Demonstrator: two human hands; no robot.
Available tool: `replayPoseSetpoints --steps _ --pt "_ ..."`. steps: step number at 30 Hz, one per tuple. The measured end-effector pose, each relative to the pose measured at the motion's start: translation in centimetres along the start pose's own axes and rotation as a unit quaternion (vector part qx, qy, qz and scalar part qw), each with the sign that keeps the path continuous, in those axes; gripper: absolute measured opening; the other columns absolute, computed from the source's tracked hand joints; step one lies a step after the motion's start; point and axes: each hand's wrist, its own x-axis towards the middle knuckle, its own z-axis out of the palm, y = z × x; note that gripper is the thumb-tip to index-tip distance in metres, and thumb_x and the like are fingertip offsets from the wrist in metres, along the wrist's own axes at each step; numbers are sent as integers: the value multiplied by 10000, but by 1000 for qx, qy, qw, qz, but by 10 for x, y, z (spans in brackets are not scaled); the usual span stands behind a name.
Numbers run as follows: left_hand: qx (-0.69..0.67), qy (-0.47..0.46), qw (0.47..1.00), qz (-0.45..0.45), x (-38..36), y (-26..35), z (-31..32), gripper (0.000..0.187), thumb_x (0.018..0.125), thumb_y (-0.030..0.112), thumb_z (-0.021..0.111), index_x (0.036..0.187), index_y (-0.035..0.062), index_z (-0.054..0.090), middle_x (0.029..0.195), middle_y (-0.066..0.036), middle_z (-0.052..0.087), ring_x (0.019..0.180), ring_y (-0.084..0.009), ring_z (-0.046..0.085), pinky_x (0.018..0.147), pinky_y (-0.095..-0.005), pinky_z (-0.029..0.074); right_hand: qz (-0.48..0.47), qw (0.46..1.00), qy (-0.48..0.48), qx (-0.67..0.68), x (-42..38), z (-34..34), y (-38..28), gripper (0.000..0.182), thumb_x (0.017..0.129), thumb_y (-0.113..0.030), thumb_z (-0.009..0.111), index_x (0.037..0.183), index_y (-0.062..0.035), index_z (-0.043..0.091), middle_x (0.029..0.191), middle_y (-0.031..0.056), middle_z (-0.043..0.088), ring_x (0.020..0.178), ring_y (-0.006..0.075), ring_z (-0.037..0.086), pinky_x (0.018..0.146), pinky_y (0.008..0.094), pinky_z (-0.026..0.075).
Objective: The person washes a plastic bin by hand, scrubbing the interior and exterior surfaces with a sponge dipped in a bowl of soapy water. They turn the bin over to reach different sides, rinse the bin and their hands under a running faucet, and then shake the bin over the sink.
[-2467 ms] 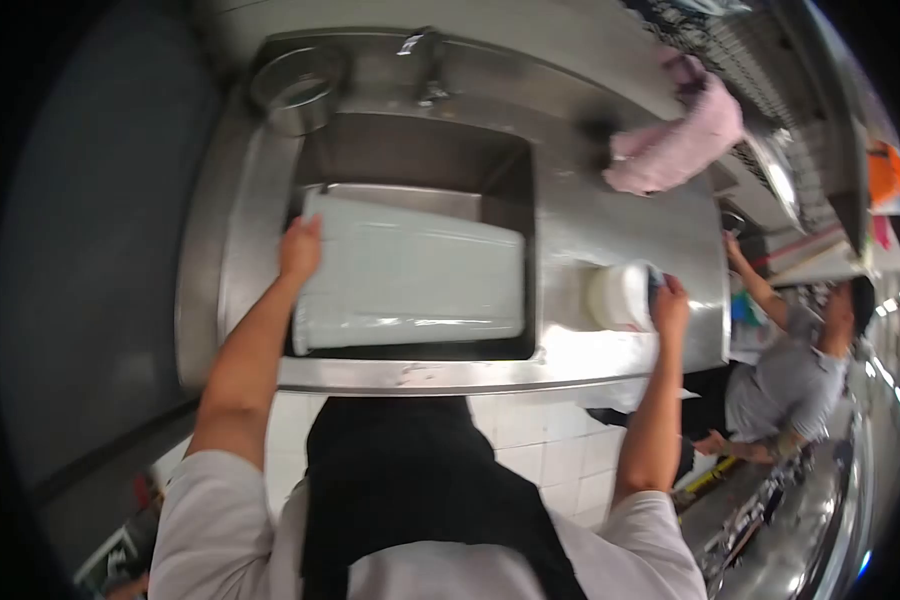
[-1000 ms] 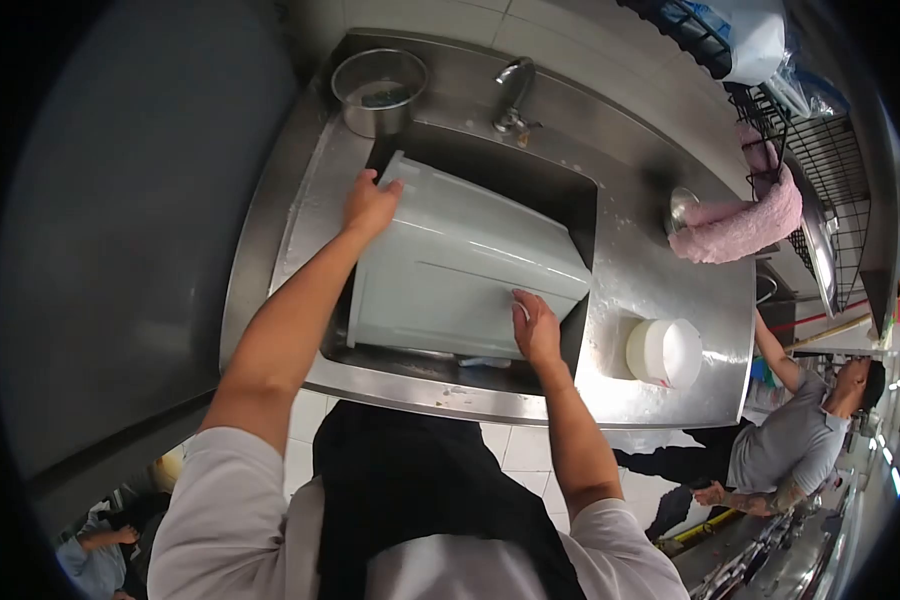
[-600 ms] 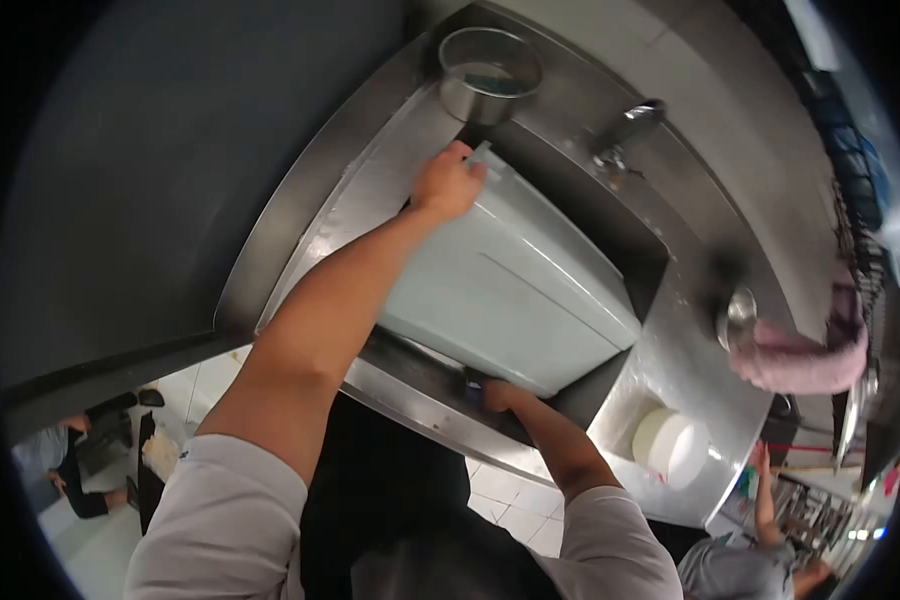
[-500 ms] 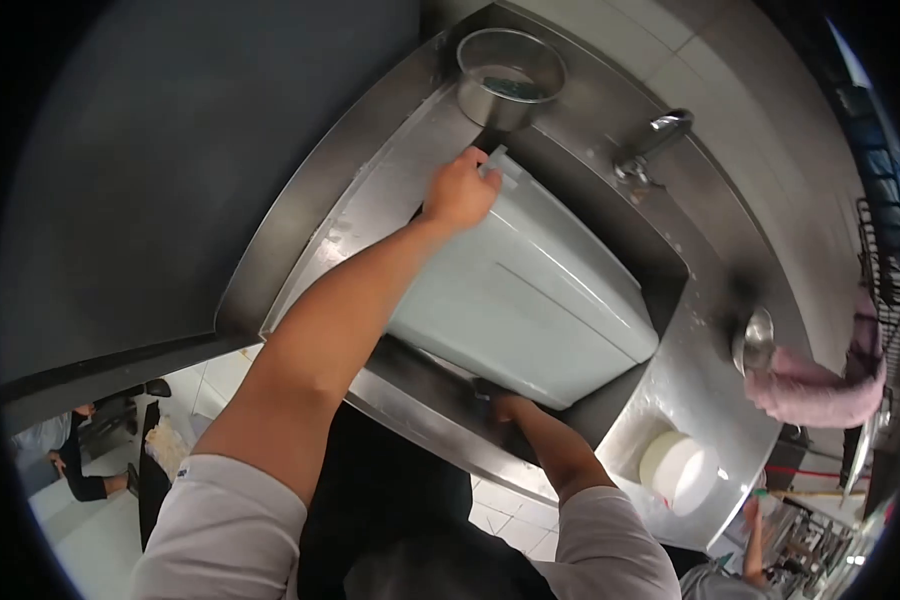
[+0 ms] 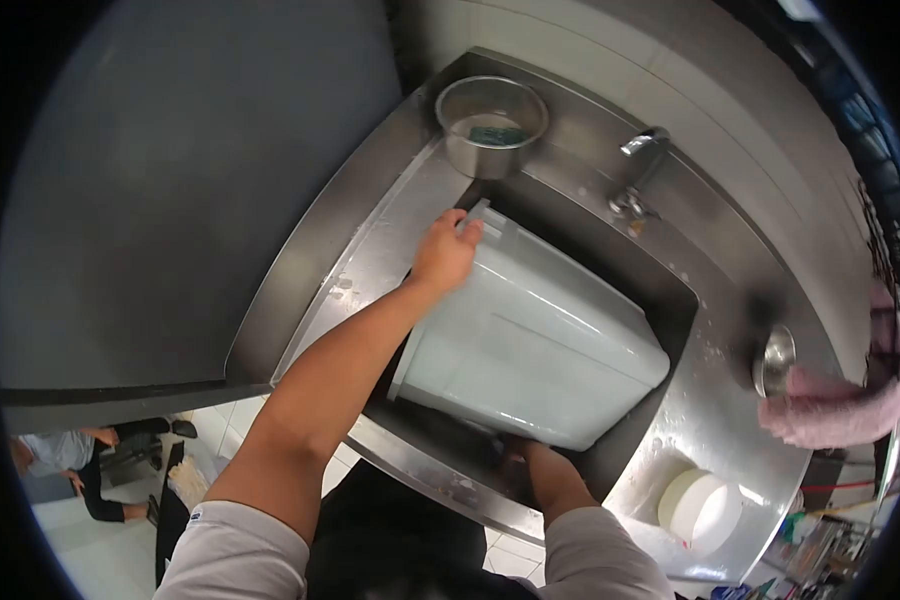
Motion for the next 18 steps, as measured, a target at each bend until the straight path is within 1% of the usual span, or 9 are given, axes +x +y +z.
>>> replayPoseSetpoints --steps 4,7,8,10,13,15,16,17,18 --pt "13 27 998 47 7 -32 12 605 868 400 536 1178 -118 517 1171 -299 554 1119 -401 525 963 -402 406 -71 994 62 55 -21 9 -16 390 712 -223 591 1038 -17 647 1056 217 629 1003 335 588 861 417 454" --pt "-3 7 1000 11 10 -30 10 660 827 402 588 1139 -176 519 1154 -328 556 1123 -387 535 973 -375 396 3 941 275 198 -172 -27 -79 365 766 -212 517 1063 -48 651 1099 207 620 1024 339 599 861 416 476" --pt "-12 -5 1000 23 12 -33 11 660 827 402 588 1139 -176 519 1154 -328 556 1123 -387 535 973 -375 396 18 936 282 208 -192 -28 -82 365 766 -212 517 1063 -48 651 1099 207 620 1024 339 599 861 416 476" --pt "-73 -64 995 1 14 -39 14 679 802 399 629 1130 -185 517 1098 -331 583 1091 -373 561 938 -362 415 -20 822 459 337 -229 -24 -82 408 761 -228 598 1101 -4 593 1045 188 639 984 283 595 855 392 457" --pt "-131 -89 987 -24 11 -37 15 645 803 374 640 1108 -183 529 1053 -318 607 1052 -359 588 891 -356 437 -31 638 508 579 -310 -31 -70 641 780 -149 612 1339 64 383 1228 228 555 1130 275 546 953 332 421" --pt "-124 -94 988 -18 -3 -18 8 630 806 377 636 1088 -178 542 1027 -316 616 1029 -368 598 871 -363 446 -15 442 681 583 -319 -28 -37 615 783 -100 587 1335 74 378 1232 205 543 1122 252 528 949 315 413" --pt "-113 -87 989 -24 -7 -12 1 616 810 380 632 1068 -174 555 1001 -313 624 1006 -376 608 852 -371 455 32 411 726 550 -352 -43 -40 617 761 -78 561 1338 46 382 1189 180 563 1081 248 539 920 323 425" --pt "-110 -85 990 -18 -3 -20 5 616 810 380 632 1068 -174 555 1001 -313 624 1006 -376 608 852 -371 455 -25 397 737 546 -350 -46 -11 618 736 -73 534 1333 9 396 1155 158 573 1053 229 545 885 315 436" --pt "-100 -64 993 -6 5 -36 18 594 814 380 629 1038 -167 570 973 -314 628 988 -384 613 837 -383 459 -36 327 764 556 -357 -59 -9 585 758 -120 538 1324 -31 425 1122 204 574 1022 287 556 872 329 439"
